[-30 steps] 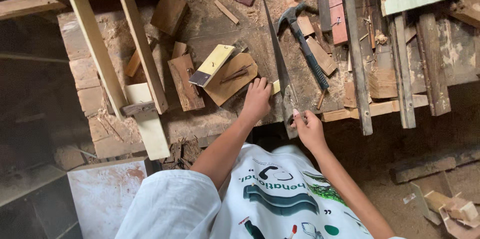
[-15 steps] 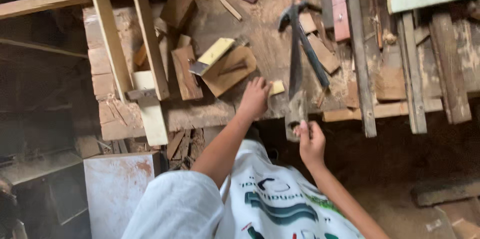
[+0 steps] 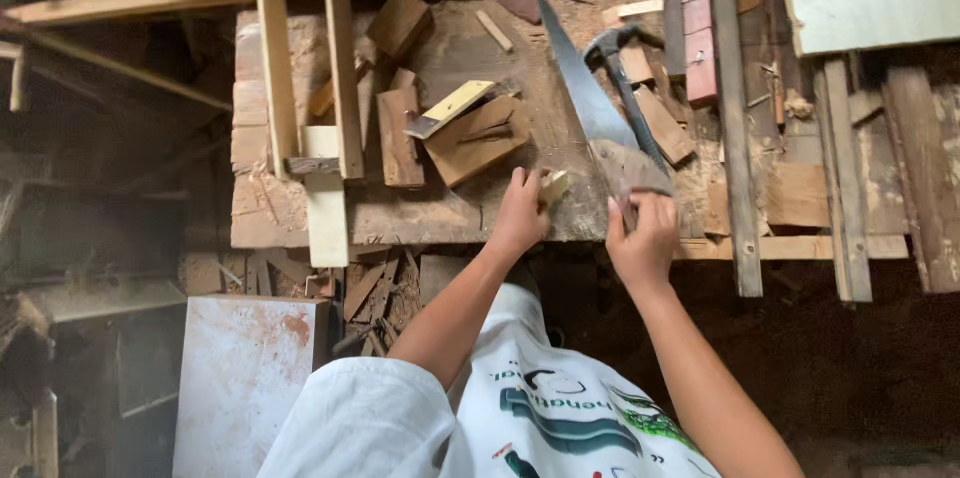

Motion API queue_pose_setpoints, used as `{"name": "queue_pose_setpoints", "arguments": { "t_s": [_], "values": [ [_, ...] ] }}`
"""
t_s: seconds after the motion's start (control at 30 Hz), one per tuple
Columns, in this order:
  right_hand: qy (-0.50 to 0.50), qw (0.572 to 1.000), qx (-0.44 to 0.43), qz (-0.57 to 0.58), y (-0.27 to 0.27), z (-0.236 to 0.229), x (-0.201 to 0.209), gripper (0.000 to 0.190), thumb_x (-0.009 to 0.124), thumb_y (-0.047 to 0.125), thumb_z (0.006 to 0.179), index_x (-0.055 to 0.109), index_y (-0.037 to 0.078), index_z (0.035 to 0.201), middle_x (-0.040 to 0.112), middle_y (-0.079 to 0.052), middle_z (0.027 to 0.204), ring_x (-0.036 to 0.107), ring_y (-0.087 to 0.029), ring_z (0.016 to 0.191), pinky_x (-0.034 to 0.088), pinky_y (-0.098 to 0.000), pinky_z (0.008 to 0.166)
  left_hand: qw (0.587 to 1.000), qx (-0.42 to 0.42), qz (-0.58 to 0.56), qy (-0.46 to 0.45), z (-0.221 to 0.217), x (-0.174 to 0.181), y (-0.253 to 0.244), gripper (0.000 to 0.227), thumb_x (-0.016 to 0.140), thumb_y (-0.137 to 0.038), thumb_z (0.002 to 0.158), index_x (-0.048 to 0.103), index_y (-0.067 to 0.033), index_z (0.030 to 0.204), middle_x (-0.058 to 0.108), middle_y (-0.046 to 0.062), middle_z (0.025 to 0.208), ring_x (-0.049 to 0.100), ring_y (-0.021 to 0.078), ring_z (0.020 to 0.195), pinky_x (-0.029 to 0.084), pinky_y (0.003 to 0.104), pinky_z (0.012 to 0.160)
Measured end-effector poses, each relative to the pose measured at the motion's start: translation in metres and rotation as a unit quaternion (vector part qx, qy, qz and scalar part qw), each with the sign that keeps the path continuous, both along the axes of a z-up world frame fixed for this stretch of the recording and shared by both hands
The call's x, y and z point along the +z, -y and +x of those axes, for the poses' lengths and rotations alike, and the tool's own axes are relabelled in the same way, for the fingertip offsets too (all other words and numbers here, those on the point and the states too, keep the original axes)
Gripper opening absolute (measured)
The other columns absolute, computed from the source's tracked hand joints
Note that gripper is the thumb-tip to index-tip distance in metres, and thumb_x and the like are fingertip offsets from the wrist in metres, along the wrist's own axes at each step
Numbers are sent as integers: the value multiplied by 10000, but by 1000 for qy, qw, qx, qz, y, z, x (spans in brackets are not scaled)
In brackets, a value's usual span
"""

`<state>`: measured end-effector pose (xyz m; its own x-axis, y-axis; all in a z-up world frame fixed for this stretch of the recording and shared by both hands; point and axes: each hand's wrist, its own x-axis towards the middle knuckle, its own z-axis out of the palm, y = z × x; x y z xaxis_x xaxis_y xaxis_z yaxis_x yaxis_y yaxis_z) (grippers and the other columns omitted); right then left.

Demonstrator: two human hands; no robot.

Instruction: The person uses a hand saw to cut a small piece of wood on a workbench. They hold the wood with one hand and saw with the other, then inspect the cut piece and place it aside.

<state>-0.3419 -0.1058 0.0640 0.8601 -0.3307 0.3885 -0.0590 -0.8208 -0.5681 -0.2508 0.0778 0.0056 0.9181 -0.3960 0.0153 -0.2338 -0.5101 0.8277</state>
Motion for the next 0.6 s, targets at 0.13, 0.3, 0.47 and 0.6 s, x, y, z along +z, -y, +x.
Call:
{"name": "queue_pose_setpoints", "arguments": {
  "t_s": [0.13,0.3,0.47,0.6],
  "values": [
    [-101,991,16,-88,-5,37,-2,299,742,179,883,651,10,1112,600,-220,1141,530,-421,1146,432,-514,960,995,45,-74,-53,9,-11,1,512,743,-38,776,624,-95,1271,606,179,1112,667,339,948,576,414,790],
    [-165,965,200,37,-27,54,13,703,745,149,713,547,-40,1360,553,-262,1251,489,-457,1185,414,-526,998,966,34,-97,-237,26,-14,-10,546,743,-77,719,672,-96,1260,691,124,926,655,230,797,561,377,713],
    [-256,946,184,72,-54,63,37,480,776,164,779,647,47,1227,650,-170,1214,604,-381,1153,500,-435,954,968,-15,-72,-240,50,8,-30,480,807,-155,767,699,-66,1226,721,124,968,686,214,839,568,338,774],
    [-266,942,156,129,-57,69,23,393,775,196,841,680,46,1192,697,-136,1112,684,-298,1033,535,-375,870,961,-51,-57,-267,72,25,-40,544,765,-192,764,659,-62,1282,711,150,1057,691,232,922,575,375,809]
  ]
}}
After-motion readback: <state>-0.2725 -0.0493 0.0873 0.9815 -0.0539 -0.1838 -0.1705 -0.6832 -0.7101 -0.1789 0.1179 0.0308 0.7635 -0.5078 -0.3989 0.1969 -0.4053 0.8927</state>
